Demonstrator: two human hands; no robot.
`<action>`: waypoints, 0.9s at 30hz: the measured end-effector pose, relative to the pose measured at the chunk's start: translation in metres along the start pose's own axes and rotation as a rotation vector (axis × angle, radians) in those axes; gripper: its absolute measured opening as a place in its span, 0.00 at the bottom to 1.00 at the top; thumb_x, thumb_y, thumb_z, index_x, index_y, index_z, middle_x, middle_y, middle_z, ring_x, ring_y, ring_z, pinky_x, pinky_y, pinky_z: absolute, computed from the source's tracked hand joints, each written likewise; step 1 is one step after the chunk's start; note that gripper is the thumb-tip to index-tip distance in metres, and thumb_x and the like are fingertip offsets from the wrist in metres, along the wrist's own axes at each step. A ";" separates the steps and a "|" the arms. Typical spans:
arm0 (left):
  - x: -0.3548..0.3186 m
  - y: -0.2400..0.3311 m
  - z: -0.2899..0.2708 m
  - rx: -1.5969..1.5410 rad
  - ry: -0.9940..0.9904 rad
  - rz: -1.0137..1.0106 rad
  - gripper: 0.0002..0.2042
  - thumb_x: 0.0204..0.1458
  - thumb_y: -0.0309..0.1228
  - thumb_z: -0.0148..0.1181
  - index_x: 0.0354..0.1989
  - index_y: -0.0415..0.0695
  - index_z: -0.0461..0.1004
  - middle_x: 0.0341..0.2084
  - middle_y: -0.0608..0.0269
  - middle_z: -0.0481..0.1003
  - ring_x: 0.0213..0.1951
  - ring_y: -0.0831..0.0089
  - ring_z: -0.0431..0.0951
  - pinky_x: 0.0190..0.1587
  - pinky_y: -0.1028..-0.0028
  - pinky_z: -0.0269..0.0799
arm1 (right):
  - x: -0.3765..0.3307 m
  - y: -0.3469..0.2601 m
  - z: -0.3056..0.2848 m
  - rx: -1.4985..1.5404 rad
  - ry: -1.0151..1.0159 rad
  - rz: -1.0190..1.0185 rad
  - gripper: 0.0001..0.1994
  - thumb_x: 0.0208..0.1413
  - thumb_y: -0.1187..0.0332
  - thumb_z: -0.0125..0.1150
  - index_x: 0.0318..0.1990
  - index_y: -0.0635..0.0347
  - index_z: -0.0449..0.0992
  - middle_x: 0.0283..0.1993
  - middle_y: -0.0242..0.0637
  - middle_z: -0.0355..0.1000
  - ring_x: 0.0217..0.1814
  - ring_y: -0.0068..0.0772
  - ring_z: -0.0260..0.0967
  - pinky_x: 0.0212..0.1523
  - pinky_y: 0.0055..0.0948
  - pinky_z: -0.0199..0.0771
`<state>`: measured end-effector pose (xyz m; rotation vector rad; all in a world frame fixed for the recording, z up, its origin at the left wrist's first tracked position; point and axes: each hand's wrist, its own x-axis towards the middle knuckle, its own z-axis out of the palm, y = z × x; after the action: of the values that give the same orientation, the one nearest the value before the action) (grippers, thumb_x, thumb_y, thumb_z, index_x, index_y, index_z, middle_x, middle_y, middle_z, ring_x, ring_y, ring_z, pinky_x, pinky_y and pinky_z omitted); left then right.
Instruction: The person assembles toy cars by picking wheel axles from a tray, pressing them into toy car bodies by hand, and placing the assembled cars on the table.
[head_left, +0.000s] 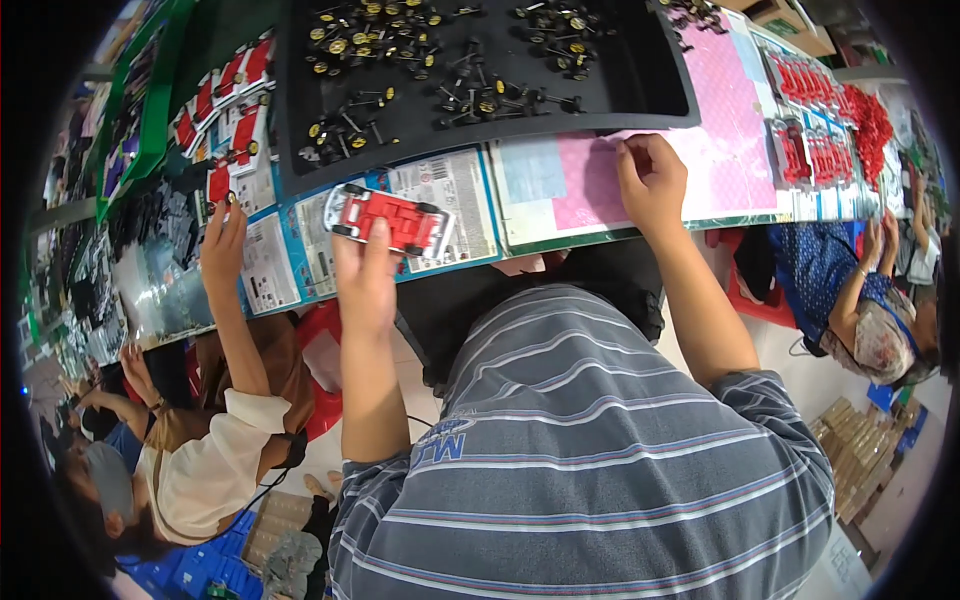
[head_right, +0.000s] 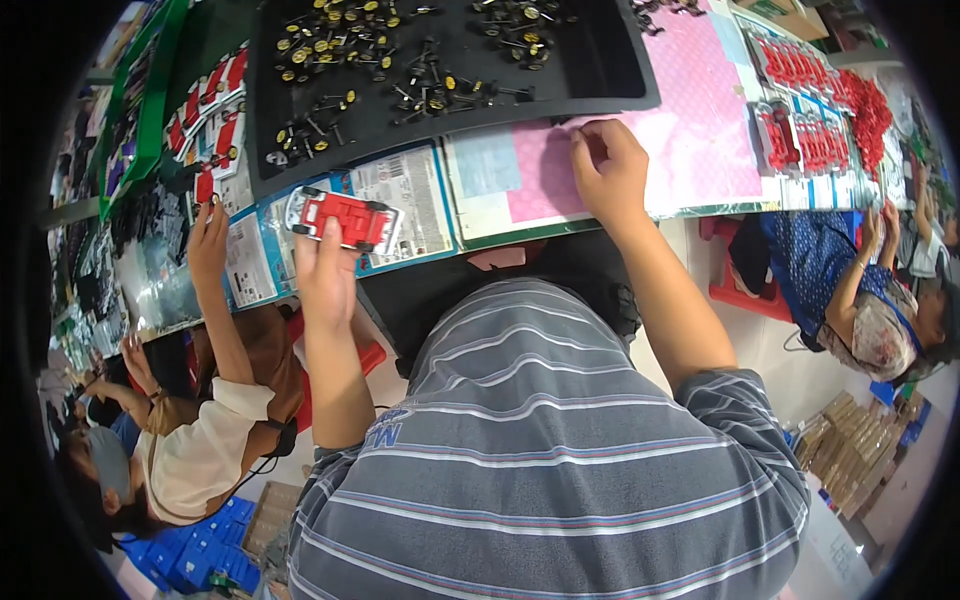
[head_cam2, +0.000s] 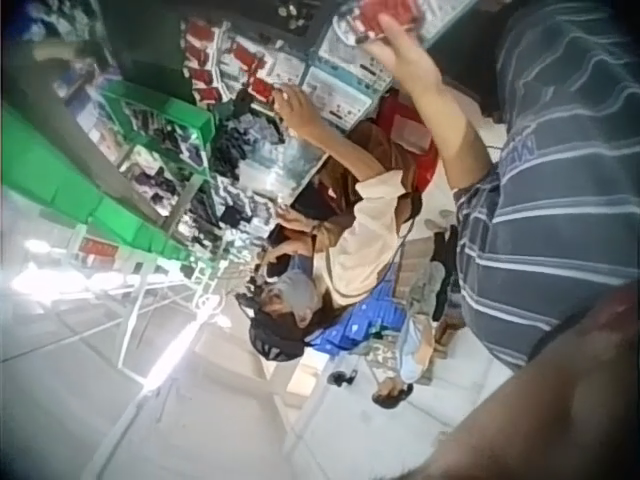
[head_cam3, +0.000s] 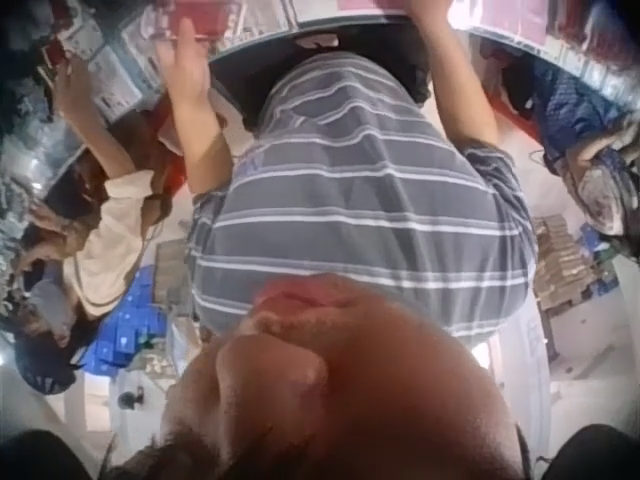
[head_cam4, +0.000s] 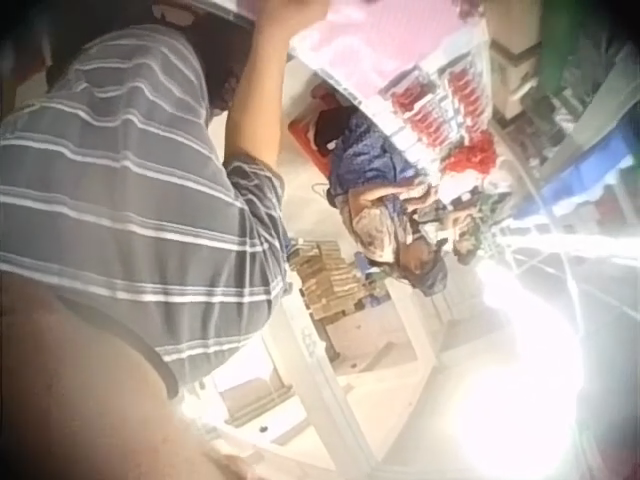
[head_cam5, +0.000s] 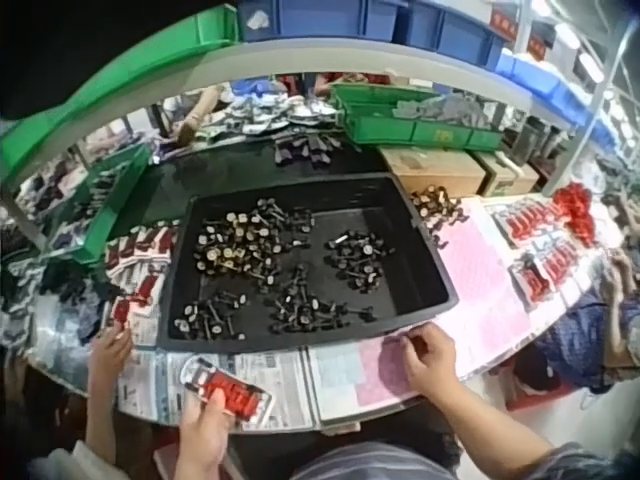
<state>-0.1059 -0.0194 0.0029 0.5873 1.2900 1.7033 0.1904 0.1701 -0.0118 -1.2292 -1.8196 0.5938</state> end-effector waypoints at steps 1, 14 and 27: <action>0.004 0.008 -0.012 0.057 0.036 0.021 0.15 0.68 0.29 0.48 0.60 0.41 0.61 0.51 0.56 0.73 0.50 0.65 0.78 0.53 0.62 0.77 | 0.001 -0.002 0.001 -0.017 -0.031 -0.008 0.04 0.52 0.75 0.65 0.33 0.66 0.76 0.30 0.43 0.75 0.28 0.36 0.75 0.32 0.29 0.73; 0.098 0.079 -0.187 0.592 0.512 0.007 0.15 0.65 0.41 0.56 0.49 0.41 0.75 0.32 0.69 0.78 0.28 0.81 0.74 0.29 0.78 0.69 | 0.005 -0.009 0.004 -0.146 -0.201 -0.046 0.06 0.51 0.75 0.65 0.36 0.65 0.77 0.36 0.43 0.74 0.31 0.40 0.76 0.34 0.32 0.76; 0.161 0.098 -0.229 0.572 0.578 -0.012 0.22 0.62 0.39 0.60 0.54 0.32 0.74 0.41 0.62 0.80 0.38 0.77 0.79 0.43 0.77 0.73 | 0.003 -0.006 0.008 -0.170 -0.196 -0.136 0.04 0.53 0.77 0.64 0.35 0.66 0.76 0.35 0.41 0.72 0.28 0.34 0.73 0.30 0.28 0.73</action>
<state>-0.4018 -0.0016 -0.0074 0.4071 2.2246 1.5386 0.1802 0.1713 -0.0104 -1.1796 -2.1362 0.5058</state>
